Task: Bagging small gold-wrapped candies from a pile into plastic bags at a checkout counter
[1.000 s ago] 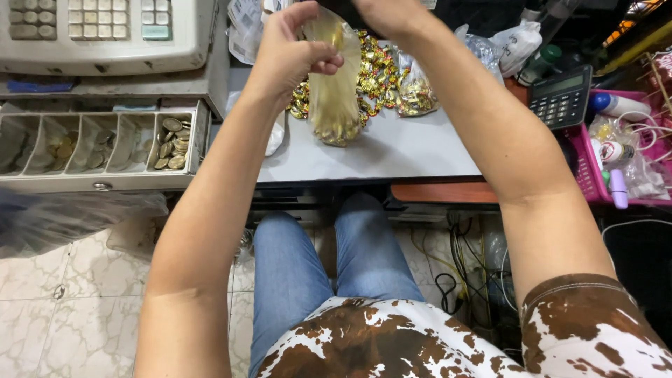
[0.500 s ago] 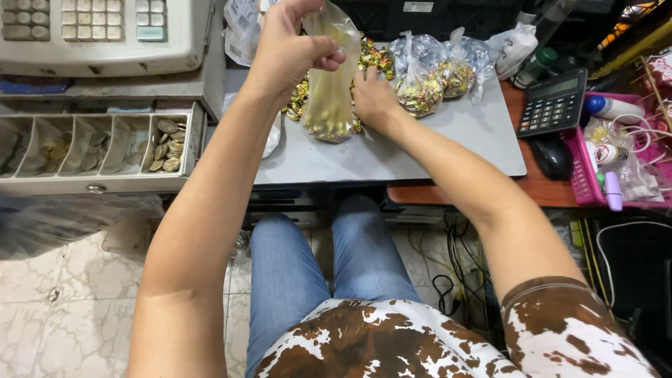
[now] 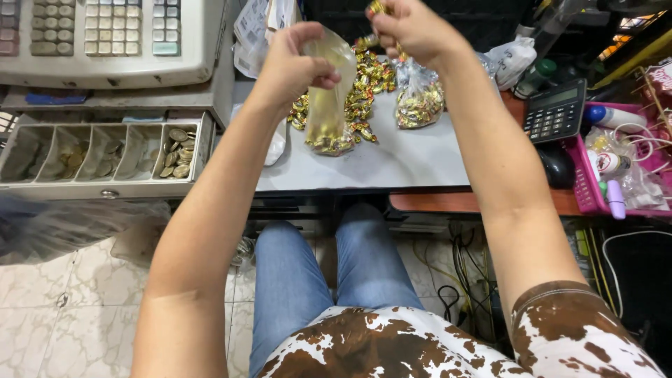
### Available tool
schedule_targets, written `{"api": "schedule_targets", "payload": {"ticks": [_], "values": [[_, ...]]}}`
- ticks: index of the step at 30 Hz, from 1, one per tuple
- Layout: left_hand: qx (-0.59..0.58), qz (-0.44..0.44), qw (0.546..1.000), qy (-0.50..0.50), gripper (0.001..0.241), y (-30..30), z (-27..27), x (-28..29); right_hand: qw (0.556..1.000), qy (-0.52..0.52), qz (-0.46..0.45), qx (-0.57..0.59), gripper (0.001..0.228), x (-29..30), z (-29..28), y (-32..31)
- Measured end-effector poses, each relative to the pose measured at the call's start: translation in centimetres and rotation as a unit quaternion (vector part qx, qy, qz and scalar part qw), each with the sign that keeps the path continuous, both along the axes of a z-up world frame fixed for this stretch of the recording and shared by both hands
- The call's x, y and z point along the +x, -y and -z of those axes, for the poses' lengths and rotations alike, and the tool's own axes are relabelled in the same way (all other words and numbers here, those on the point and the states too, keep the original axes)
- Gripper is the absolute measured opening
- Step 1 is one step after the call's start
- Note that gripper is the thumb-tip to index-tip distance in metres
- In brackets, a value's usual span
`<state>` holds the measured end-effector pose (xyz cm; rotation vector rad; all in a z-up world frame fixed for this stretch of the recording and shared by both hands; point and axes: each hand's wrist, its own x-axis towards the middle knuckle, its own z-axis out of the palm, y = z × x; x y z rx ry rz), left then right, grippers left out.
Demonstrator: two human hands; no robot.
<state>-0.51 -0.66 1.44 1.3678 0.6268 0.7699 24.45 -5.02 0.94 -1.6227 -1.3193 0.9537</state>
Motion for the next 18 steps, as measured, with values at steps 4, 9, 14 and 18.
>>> {"api": "schedule_targets", "payload": {"ticks": [4,9,14,18], "values": [[0.01,0.026,1.0,0.006,0.06,0.4,0.8,1.1,0.979,-0.151,-0.13,0.036,0.006,-3.0,-2.3,0.8],[0.01,0.048,0.999,0.015,0.052,1.4,-1.2,-0.2,0.986,-0.031,-0.155,0.054,0.006,-5.8,-2.4,0.9],[0.009,0.022,0.999,0.031,0.064,0.7,-0.6,-1.1,0.964,0.127,-0.229,0.033,0.009,-6.2,-3.1,0.7],[0.051,0.033,0.998,0.03,0.072,0.4,0.2,-0.9,0.948,0.226,-0.224,0.01,0.014,-7.3,-5.0,0.9]]}}
